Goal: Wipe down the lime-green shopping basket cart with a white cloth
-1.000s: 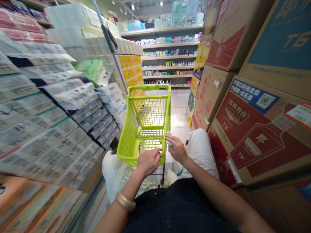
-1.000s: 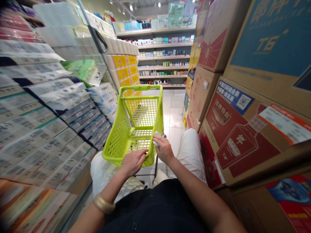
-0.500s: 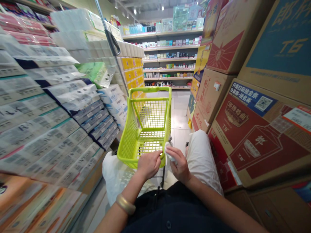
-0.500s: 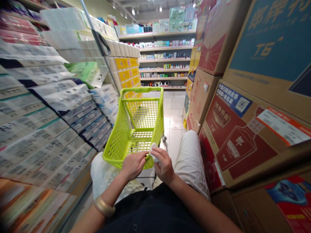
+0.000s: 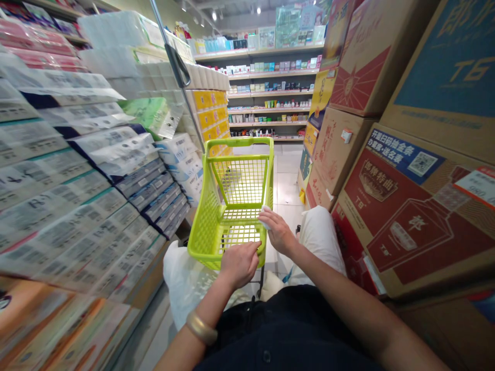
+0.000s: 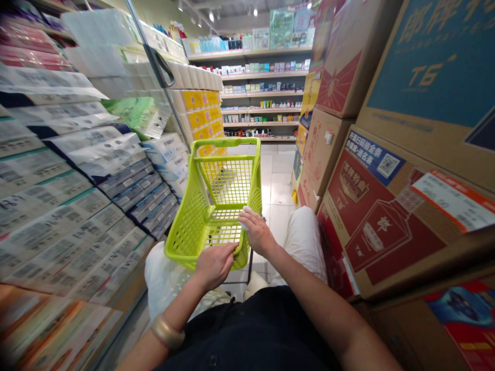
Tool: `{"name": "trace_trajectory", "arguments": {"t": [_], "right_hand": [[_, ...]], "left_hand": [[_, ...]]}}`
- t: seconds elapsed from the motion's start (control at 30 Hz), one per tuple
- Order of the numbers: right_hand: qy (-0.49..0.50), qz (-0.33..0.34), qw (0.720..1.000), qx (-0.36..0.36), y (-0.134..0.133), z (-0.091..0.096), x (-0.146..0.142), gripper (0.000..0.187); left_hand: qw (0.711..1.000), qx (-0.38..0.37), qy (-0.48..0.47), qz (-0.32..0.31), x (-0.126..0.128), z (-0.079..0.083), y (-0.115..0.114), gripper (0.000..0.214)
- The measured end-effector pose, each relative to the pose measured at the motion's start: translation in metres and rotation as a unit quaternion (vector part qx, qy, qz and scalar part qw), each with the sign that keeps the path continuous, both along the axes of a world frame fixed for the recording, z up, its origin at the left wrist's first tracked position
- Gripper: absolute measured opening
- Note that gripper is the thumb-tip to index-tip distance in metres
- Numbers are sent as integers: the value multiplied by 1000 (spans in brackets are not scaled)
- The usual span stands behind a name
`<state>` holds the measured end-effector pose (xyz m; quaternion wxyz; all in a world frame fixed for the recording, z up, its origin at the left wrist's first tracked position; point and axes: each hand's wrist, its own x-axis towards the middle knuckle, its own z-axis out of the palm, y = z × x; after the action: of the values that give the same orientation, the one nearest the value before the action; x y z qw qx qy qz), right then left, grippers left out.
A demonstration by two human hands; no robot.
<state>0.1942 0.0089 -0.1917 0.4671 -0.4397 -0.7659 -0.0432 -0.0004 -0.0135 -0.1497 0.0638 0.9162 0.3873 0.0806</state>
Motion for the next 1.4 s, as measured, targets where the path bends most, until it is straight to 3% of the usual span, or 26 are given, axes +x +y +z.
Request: {"name": "trace_trajectory", "arguments": {"t": [0.13,0.23,0.33,0.47,0.57,0.63,0.8,0.93,1.2,1.4], "right_hand": [[11,49,999,-15,-44,-12,-20,53],[-12,74,997,-7,-54,-16,-20,53],[-25,91,995,-10,-25,-8,-4,50],[52,49,996,-60,33,5,15,51],[111,22,990,-84,45,4,10,52],[138,26,986,-86,29,-2,-2,54],[155,75,981,-87,-41,-15,-34,54],[176,77,976,-99,-61,-15,-46,51],[225,2,966,-125,-41,-19,-62,41],[268,-57,942,-196,19,4,-38,44]], "left_hand": [[1000,10,19,6,-1,2,-2,28],[999,21,34,7,-1,2,-2,26],[1000,20,24,-2,0,0,-2,28],[1000,10,8,-6,1,-2,-1,38],[1000,5,7,-3,0,-2,-1,38],[1000,6,6,-4,-1,-1,-2,37],[999,17,28,8,-3,1,-4,26],[999,26,40,18,-1,1,-5,23],[999,24,34,5,0,-2,-4,27],[999,31,39,-12,1,-1,-6,32]]}}
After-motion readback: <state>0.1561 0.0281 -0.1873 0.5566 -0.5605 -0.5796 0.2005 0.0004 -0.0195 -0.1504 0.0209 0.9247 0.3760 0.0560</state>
